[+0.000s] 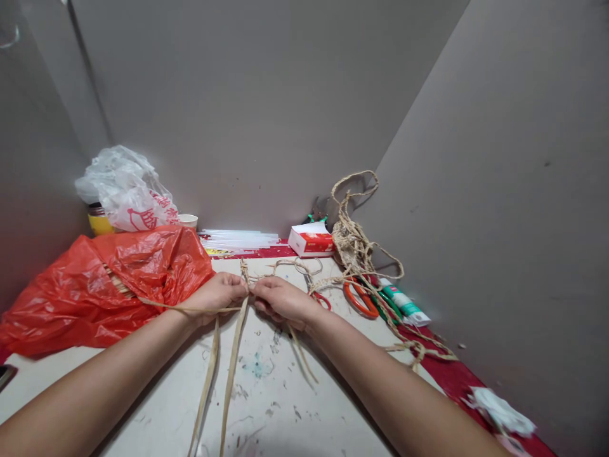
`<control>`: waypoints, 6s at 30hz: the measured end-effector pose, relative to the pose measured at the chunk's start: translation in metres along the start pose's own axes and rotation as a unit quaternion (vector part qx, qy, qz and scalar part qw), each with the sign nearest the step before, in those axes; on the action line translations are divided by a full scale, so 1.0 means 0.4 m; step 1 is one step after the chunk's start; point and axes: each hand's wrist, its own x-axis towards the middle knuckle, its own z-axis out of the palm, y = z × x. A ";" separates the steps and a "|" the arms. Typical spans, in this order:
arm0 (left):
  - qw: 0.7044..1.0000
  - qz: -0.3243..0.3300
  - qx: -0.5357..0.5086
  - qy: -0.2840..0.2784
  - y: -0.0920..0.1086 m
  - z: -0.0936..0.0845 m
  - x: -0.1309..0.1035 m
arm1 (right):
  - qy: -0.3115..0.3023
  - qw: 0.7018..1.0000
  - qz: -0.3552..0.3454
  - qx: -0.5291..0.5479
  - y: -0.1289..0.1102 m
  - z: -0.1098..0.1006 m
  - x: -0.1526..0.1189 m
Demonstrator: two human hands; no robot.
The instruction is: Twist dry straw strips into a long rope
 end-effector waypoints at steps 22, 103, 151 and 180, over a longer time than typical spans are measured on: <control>0.984 -0.040 0.165 -0.044 0.020 0.027 -0.017 | -0.004 0.995 0.028 0.092 0.014 0.000 0.013; 0.997 -0.013 0.027 0.065 -0.007 0.031 0.000 | -0.003 0.989 -0.007 -0.148 -0.002 0.047 -0.042; 0.970 -0.008 0.243 -0.017 -0.011 0.065 -0.028 | -0.086 0.953 0.089 0.278 0.020 0.003 0.008; 0.987 -0.039 0.153 0.008 0.002 -0.012 0.009 | -0.162 0.985 -0.007 0.055 0.023 -0.050 0.000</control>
